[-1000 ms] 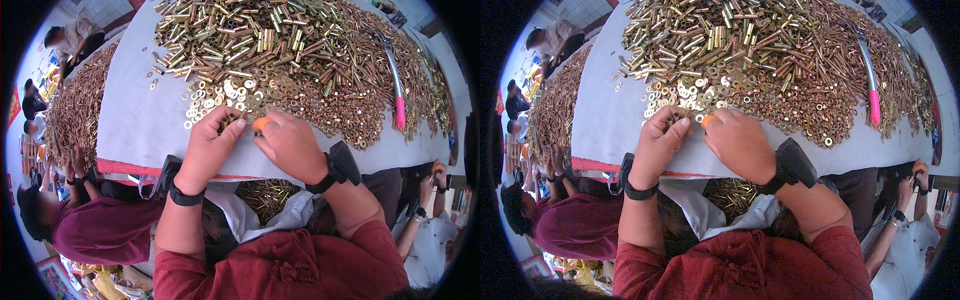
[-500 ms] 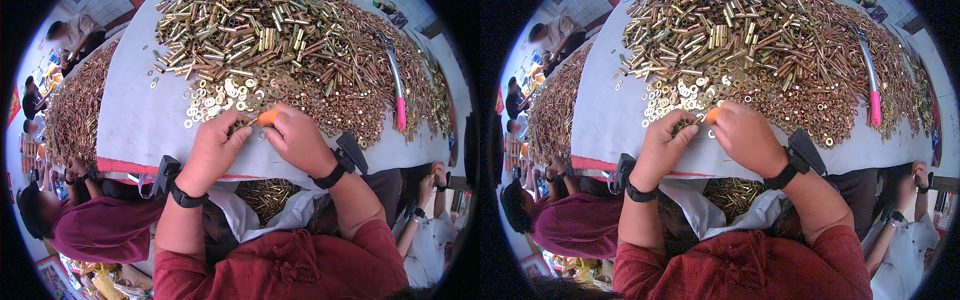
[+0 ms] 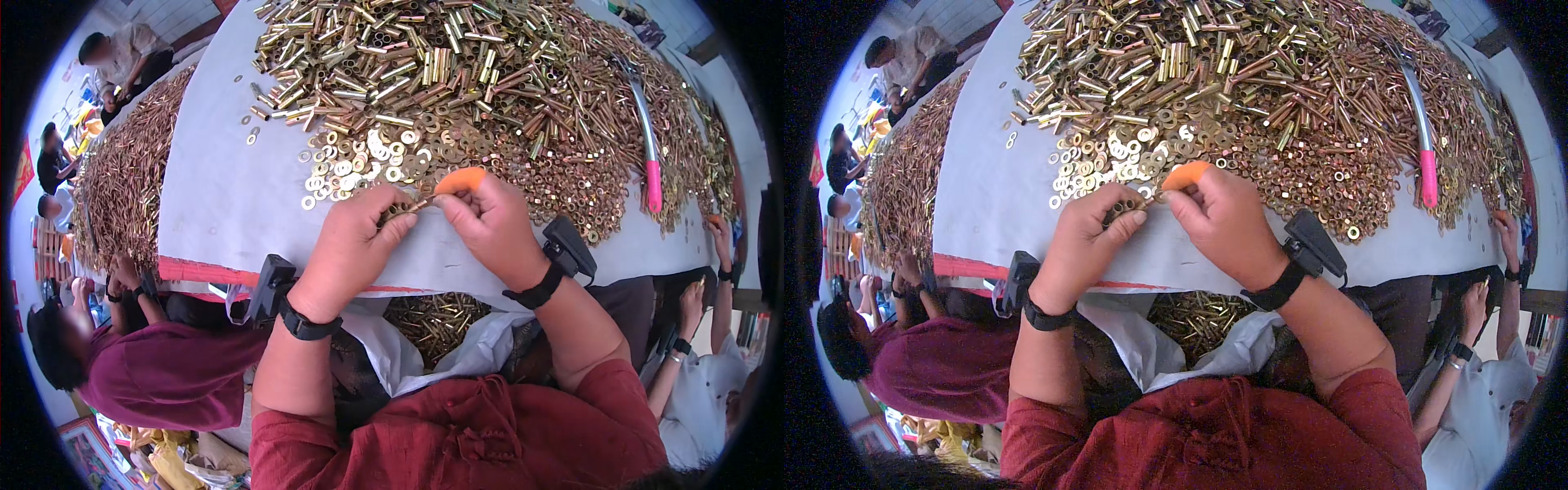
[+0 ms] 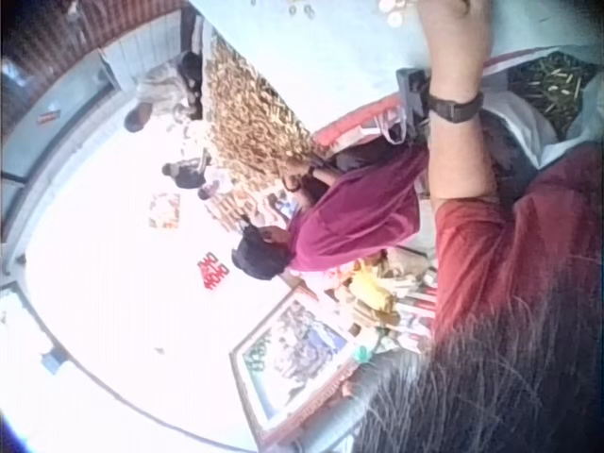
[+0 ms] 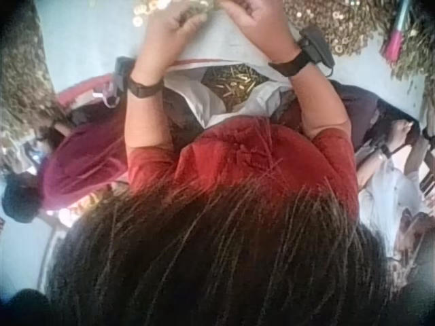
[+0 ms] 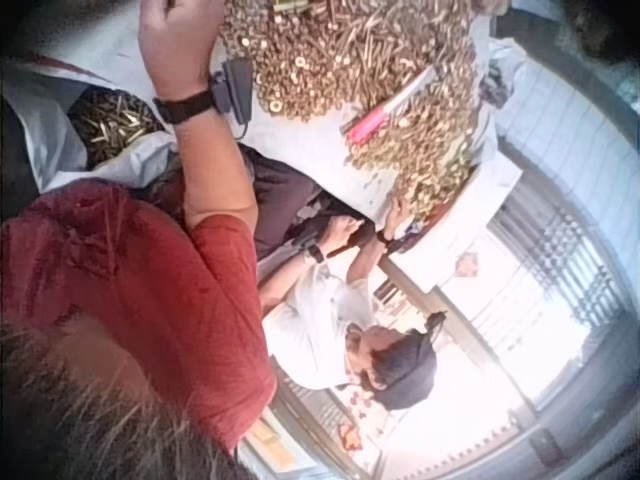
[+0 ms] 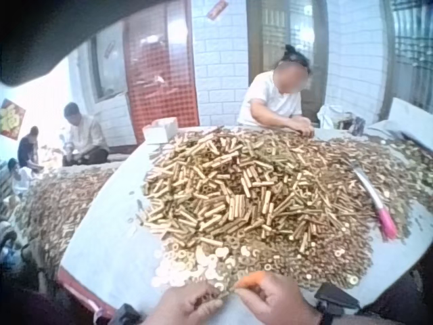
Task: The recorder is sorting and inspecting small brass-colored metal sleeves and washers from a large pile on a table, placing specific items into a bag.
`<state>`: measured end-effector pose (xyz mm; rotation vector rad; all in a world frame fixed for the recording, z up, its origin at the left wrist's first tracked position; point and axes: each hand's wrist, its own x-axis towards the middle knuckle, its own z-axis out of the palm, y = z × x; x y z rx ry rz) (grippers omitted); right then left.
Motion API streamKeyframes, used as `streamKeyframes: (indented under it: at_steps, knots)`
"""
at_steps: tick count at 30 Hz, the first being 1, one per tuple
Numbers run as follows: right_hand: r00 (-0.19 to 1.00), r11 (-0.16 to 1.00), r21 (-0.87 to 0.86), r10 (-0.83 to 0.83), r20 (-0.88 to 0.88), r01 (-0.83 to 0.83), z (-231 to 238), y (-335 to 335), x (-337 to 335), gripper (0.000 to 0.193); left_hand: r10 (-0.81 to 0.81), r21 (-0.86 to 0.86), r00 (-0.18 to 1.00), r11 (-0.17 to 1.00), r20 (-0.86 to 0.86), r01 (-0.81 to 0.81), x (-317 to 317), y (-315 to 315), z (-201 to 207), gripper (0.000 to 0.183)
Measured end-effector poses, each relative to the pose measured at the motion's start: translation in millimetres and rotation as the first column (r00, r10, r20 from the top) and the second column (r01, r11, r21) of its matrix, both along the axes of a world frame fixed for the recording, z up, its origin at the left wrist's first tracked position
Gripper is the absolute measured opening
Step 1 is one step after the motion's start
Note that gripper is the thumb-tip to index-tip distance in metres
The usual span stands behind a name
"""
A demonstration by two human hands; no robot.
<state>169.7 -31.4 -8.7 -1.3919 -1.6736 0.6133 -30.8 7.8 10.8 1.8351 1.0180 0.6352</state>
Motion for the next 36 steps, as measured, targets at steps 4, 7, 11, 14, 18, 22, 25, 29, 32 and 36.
streamKeyframes:
  at_steps: [4, 7, 11, 14, 18, 22, 25, 29, 32, 36]
  knots:
    - [0.944, 0.991, -0.133, -0.072, -0.322, 0.03, -2, -4, -8, 0.014, -0.077, 0.058, 0.996, 0.996, 0.054, 0.074, 4, -1, -4, 0.014]
    - [0.985, 0.999, -0.027, -0.047, -0.168, 0.043, 8, -5, -8, 0.013, 0.028, -0.121, 0.985, 0.993, 0.171, -0.007, 5, -4, -7, 0.012]
    - [1.0, 0.971, 0.236, 0.026, 0.016, -0.029, 6, -3, -3, 0.017, -0.001, -0.176, 0.979, 0.984, 0.206, 0.038, 8, -3, -4, 0.011]
    - [0.991, 0.939, 0.336, 0.034, 0.132, -0.076, 8, -1, -1, 0.019, 0.011, -0.262, 0.982, 0.964, 0.19, 0.04, 8, -4, 5, 0.01]
    - [0.98, 0.97, 0.221, 0.058, 0.192, -0.101, 10, -6, -6, 0.021, 0.045, -0.285, 0.986, 0.959, 0.159, 0.002, 6, -4, 1, 0.01]
    - [0.988, 0.974, 0.213, 0.053, 0.142, -0.083, 10, -7, -8, 0.024, 0.129, -0.357, 0.977, 0.932, 0.168, -0.062, 11, -7, 3, 0.008]
    - [0.985, 0.965, 0.239, 0.073, 0.158, -0.109, 11, -9, -2, 0.024, 0.139, -0.351, 0.973, 0.934, 0.184, -0.067, 14, -6, 1, 0.007]
    - [0.92, 0.971, 0.236, -0.108, 0.378, 0.017, 22, -2, 39, 0.022, 0.17, -0.355, 0.972, 0.929, 0.164, -0.102, 12, -3, 1, 0.007]
    - [0.783, 0.929, 0.271, -0.36, 0.508, 0.252, 30, 5, 84, 0.02, 0.102, -0.259, 0.976, 0.965, 0.192, -0.049, 9, -2, -5, 0.01]
    - [0.758, 0.861, 0.229, -0.508, 0.409, 0.453, 16, 12, 120, 0.029, 0.071, -0.206, 0.982, 0.978, 0.176, -0.034, 17, -2, -4, 0.008]
